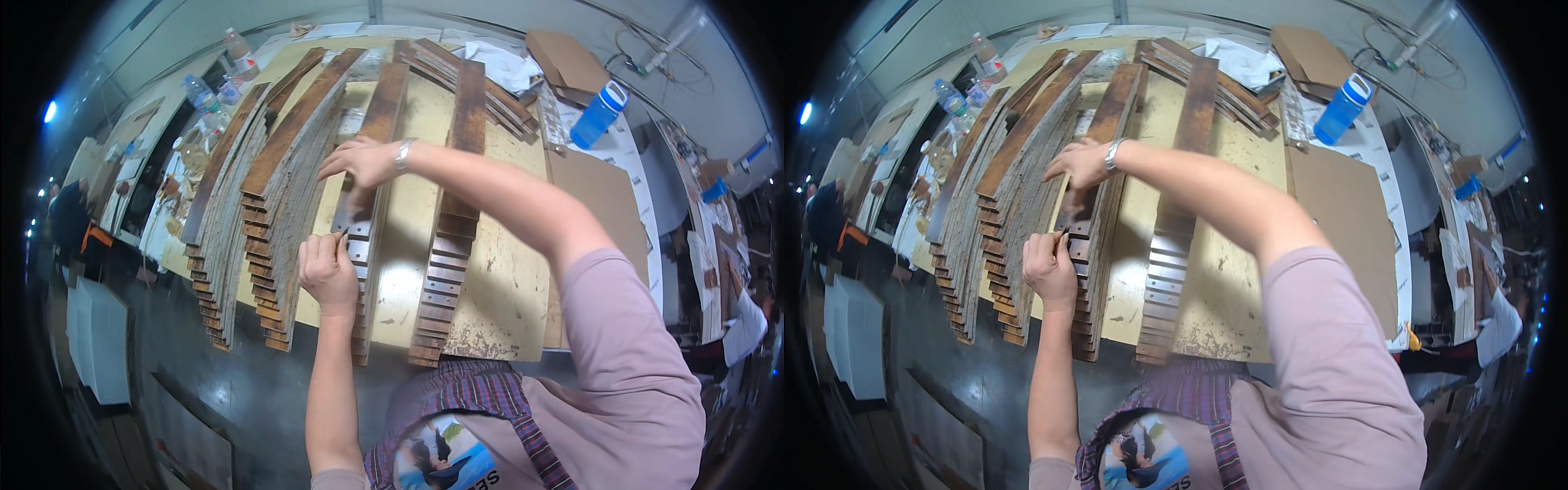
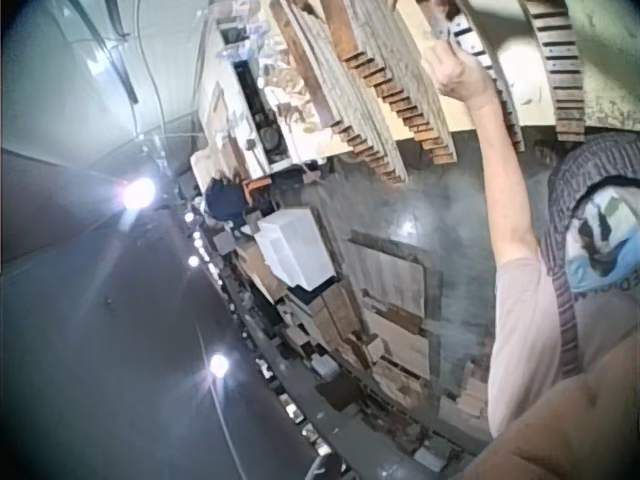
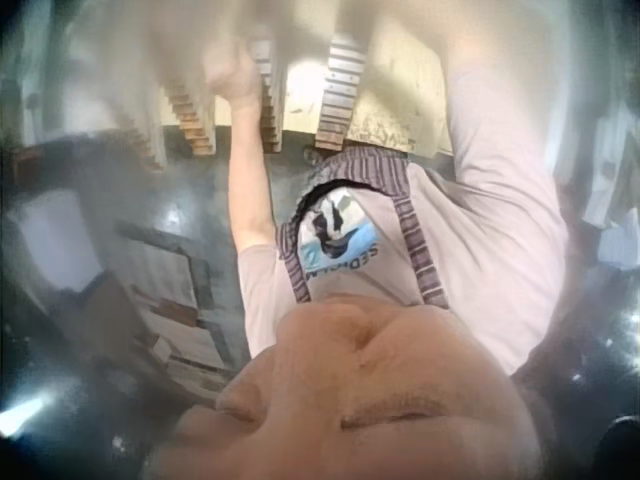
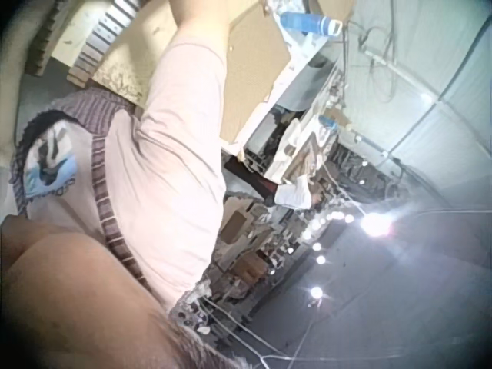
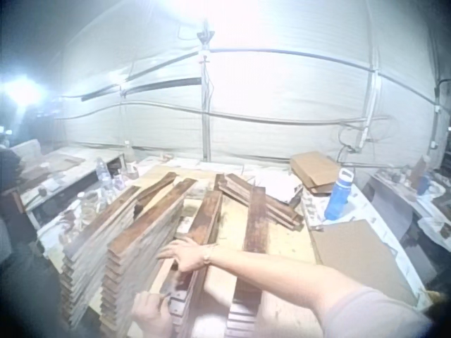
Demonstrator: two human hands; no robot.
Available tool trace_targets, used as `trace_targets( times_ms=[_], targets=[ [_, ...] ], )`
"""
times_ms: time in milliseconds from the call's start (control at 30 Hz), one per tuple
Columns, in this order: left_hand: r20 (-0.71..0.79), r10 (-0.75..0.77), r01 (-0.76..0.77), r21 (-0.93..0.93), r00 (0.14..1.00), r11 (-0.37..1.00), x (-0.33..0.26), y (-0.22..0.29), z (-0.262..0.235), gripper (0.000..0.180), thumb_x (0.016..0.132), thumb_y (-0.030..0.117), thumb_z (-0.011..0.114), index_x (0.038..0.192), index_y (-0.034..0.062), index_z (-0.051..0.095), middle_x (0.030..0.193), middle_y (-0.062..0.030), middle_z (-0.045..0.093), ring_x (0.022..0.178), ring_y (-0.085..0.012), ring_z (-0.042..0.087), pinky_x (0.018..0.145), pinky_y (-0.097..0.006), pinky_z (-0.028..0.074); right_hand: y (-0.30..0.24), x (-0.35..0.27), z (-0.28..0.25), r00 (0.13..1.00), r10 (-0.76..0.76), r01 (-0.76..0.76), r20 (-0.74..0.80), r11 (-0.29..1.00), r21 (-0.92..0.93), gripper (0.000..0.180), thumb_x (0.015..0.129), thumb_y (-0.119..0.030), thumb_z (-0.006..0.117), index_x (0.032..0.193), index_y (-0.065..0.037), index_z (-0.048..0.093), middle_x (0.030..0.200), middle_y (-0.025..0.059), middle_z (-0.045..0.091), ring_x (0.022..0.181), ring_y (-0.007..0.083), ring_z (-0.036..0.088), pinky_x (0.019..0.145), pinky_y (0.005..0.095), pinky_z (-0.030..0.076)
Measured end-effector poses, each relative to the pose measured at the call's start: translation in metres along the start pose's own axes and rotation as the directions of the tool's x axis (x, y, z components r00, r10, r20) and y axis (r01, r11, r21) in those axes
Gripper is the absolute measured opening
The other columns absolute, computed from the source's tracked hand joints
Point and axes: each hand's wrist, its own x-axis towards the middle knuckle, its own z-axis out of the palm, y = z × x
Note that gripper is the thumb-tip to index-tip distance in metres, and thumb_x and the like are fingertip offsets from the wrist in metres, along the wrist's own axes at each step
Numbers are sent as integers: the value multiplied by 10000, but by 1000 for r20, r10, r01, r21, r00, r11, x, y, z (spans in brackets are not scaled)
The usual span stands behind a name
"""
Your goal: The person inserts small white rectangular connectors into slots along the edge of curved wooden slats arranged on a workbench, pressing them in by hand and using a small wooden block to seat them.
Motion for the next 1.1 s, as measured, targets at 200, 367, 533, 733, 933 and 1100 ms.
trace_targets(
  times_ms=[200, 367, 533, 733, 933, 1100],
  targets=[
    [-3, -10, 10, 14, 1000, 1000, 0, 4, 2, 75, 827, 29, 737, 829, 40, 663, 804, -95, 599, 772, -301, 582, 681, -409, 466, 22, -14, 8, 994, -102, 105, 28, 940, -325, 864, 560, -258, 885, 1360, -167, 572, 1435, 119, 530, 1413, 318, 419, 1194, 548, 247],
    [17, -63, 63, -16, 998, 998, 4, 5, -4, 63, 833, 22, 737, 846, 26, 675, 808, -102, 614, 764, -300, 596, 683, -397, 468, 20, -6, 25, 972, -203, 167, -115, 950, -264, 475, 605, -176, 772, 1059, -133, 637, 1014, 81, 591, 1113, 306, 557, 1111, 467, 336],
    [-26, -112, 111, -12, 993, 994, 8, 10, 3, 59, 829, 18, 743, 854, 22, 689, 788, -111, 615, 728, -297, 599, 659, -389, 462, 23, -9, 32, 972, -182, 142, -151, 961, -239, 482, 573, -119, 717, 1048, -130, 642, 1016, 83, 592, 1111, 303, 553, 1106, 465, 339],
    [-55, -62, 70, 147, 997, 987, 7, 16, 7, 68, 812, 2, 747, 827, 35, 689, 770, -103, 619, 705, -291, 592, 643, -393, 458, 22, -3, 32, 995, -88, 73, -50, 966, -250, 723, 558, -180, 778, 1266, -210, 632, 1172, 61, 583, 1241, 283, 505, 1218, 514, 223],
    [-23, -23, 24, 51, 999, 998, 7, 17, 5, 74, 823, 6, 746, 813, 31, 677, 754, -92, 613, 689, -280, 574, 637, -389, 455, 20, -12, 27, 971, -172, 129, -166, 961, -244, 530, 622, -114, 702, 1147, -155, 654, 1053, 67, 598, 1125, 283, 548, 1111, 429, 327],
    [-11, 21, -20, 84, 1000, 996, -8, 27, 10, 74, 823, 2, 750, 812, 24, 680, 750, -90, 612, 695, -267, 577, 634, -375, 452, 22, -11, 32, 969, -174, 129, -178, 963, -235, 561, 610, -125, 717, 1166, -162, 654, 1070, 67, 599, 1138, 275, 546, 1123, 427, 320]
  ],
)
